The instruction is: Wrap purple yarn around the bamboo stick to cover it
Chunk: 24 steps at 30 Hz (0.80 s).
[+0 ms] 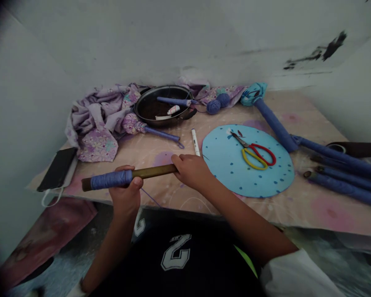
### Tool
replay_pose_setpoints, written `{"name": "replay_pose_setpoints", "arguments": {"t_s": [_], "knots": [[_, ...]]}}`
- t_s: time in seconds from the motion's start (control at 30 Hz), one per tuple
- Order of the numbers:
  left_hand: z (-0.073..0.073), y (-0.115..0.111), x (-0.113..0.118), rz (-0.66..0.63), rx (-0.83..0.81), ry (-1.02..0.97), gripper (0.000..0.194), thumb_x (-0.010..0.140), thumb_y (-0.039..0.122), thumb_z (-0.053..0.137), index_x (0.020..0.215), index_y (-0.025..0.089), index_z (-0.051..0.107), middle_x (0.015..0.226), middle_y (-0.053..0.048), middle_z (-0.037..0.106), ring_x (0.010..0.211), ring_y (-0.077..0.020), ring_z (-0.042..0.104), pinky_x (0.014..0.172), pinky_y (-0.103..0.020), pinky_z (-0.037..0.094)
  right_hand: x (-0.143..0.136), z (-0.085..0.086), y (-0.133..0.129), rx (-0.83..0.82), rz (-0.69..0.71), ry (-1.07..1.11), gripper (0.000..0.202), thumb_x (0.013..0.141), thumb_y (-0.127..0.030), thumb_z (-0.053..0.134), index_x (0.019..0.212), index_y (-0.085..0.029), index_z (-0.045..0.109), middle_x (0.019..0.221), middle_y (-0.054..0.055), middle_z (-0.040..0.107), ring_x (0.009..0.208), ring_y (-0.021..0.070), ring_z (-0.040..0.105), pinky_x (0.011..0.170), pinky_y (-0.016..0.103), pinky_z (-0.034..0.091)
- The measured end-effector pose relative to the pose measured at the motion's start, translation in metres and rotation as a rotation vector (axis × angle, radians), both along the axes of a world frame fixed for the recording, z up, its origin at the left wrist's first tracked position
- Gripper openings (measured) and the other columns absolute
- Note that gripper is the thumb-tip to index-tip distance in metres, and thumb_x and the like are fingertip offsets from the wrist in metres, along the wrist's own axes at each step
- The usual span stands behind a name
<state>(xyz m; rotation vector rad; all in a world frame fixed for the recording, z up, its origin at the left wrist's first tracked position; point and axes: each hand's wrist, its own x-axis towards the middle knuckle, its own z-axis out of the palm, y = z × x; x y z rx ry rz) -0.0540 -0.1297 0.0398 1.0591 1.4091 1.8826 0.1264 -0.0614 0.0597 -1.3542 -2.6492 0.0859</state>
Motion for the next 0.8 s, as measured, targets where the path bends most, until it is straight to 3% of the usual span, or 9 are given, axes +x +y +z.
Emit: {"name": "replay_pose_setpoints", "arguments": {"t_s": [0.13, 0.37, 0.5, 0.67, 0.73, 0.8], "knots": [[0.006, 0.000, 0.005, 0.021, -0.017, -0.053, 0.034, 0.055, 0.031, 0.080, 0.077, 0.017, 0.058, 0.066, 0.003, 0.049, 0.055, -0.0069, 0.045, 0.053, -0.021, 0.038, 0.003, 0.005, -0.005, -0.089, 0.001, -0.057, 0.019, 0.084, -0.028, 0.046, 0.094, -0.017, 0.058, 0.086, 0.008, 0.069, 0.074, 0.0214, 0.064, 0.055, 0.028, 0.030], [0.025, 0.002, 0.005, -0.006, 0.006, -0.223, 0.032, 0.046, 0.024, 0.081, 0.067, 0.016, 0.057, 0.058, 0.005, 0.052, 0.048, -0.0048, 0.043, 0.047, -0.019, 0.035, 0.004, 0.009, -0.009, -0.329, 0.142, 0.046, 0.014, 0.077, -0.027, 0.051, 0.080, -0.017, 0.060, 0.073, 0.006, 0.066, 0.066, 0.0178, 0.060, 0.056, 0.026, 0.032], [0.032, 0.001, 0.000, -0.052, -0.010, -0.252, 0.032, 0.044, 0.022, 0.081, 0.065, 0.016, 0.058, 0.053, 0.006, 0.048, 0.047, -0.0052, 0.043, 0.045, -0.018, 0.034, 0.007, 0.014, -0.009, -0.652, 0.233, 0.217, 0.007, 0.073, -0.021, 0.053, 0.073, -0.017, 0.058, 0.065, 0.001, 0.059, 0.059, 0.0118, 0.052, 0.054, 0.022, 0.034], [0.039, -0.003, -0.003, -0.119, -0.025, -0.249, 0.030, 0.044, 0.025, 0.081, 0.063, 0.016, 0.059, 0.050, 0.006, 0.044, 0.048, -0.0058, 0.042, 0.044, -0.018, 0.032, 0.011, 0.013, -0.006, -1.120, 0.316, 0.337, 0.011, 0.071, -0.026, 0.058, 0.069, -0.018, 0.051, 0.056, -0.005, 0.046, 0.052, 0.0088, 0.044, 0.050, 0.021, 0.033], [0.042, -0.005, -0.003, -0.105, -0.033, -0.253, 0.029, 0.044, 0.024, 0.080, 0.062, 0.016, 0.059, 0.051, 0.006, 0.044, 0.047, -0.0059, 0.042, 0.044, -0.018, 0.032, 0.010, 0.013, -0.009, -1.120, 0.311, 0.356, 0.012, 0.072, -0.026, 0.059, 0.069, -0.018, 0.052, 0.056, -0.006, 0.045, 0.051, 0.0086, 0.043, 0.049, 0.021, 0.033], [0.044, -0.006, -0.002, -0.065, -0.038, -0.255, 0.027, 0.045, 0.022, 0.078, 0.062, 0.016, 0.058, 0.051, 0.006, 0.045, 0.047, -0.0059, 0.042, 0.044, -0.018, 0.032, 0.007, 0.012, -0.014, -0.956, 0.258, 0.359, 0.010, 0.073, -0.025, 0.058, 0.069, -0.017, 0.054, 0.057, -0.004, 0.049, 0.052, 0.0092, 0.044, 0.050, 0.021, 0.032]]}}
